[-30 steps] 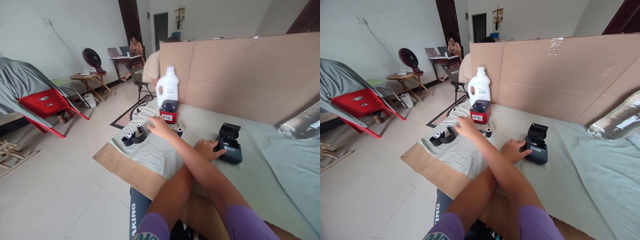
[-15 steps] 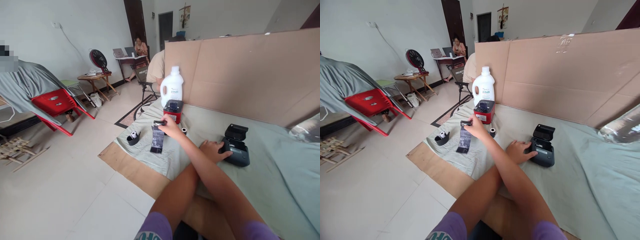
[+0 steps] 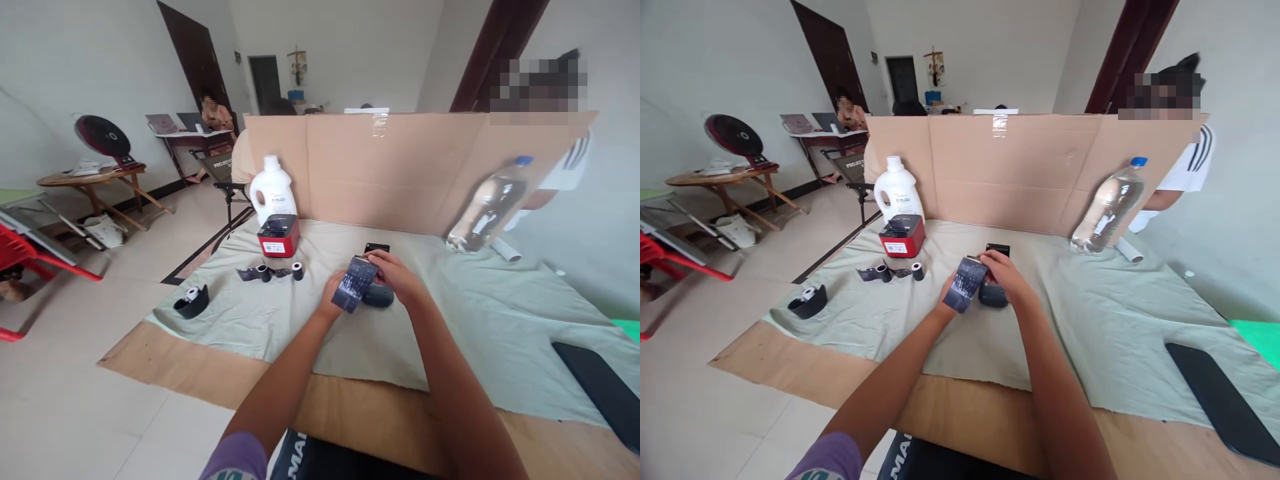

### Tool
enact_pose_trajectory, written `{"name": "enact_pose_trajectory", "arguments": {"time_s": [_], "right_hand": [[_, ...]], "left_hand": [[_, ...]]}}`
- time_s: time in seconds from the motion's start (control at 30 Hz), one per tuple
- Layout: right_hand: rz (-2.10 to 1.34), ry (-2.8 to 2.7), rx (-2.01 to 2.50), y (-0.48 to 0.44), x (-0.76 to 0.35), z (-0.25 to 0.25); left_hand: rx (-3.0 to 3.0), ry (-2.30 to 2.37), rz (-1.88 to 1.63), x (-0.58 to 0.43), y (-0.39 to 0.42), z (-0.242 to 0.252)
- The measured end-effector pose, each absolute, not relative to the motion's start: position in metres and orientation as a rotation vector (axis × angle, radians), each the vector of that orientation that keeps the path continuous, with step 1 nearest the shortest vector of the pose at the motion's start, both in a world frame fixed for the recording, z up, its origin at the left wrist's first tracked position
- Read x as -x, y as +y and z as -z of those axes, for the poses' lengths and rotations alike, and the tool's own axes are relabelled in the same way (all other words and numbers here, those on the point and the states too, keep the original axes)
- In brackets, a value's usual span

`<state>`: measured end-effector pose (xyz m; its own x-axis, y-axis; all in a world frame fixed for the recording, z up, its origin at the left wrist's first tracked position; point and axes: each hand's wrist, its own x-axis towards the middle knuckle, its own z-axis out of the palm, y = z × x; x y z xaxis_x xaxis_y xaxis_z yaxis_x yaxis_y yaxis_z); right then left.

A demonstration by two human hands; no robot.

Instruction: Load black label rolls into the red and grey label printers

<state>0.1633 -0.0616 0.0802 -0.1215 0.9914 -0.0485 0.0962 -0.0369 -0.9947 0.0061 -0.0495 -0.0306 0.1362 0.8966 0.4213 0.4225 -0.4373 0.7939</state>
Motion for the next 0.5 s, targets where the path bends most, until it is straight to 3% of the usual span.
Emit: {"name": "enact_pose_trajectory", "arguments": {"time_s": [0.27, 0.5], "right_hand": [[-1.323, -1.45, 1.543, -0.059, -0.181, -0.075], [-1.388, -1.572, 1.427, -0.062, -0.196, -0.08]], "left_hand": [[-1.796, 0.892, -1.423, -0.007, -0.06, 0.029], [-1.442, 0.952, -1.413, -0.02, -0.06, 0.026]]}}
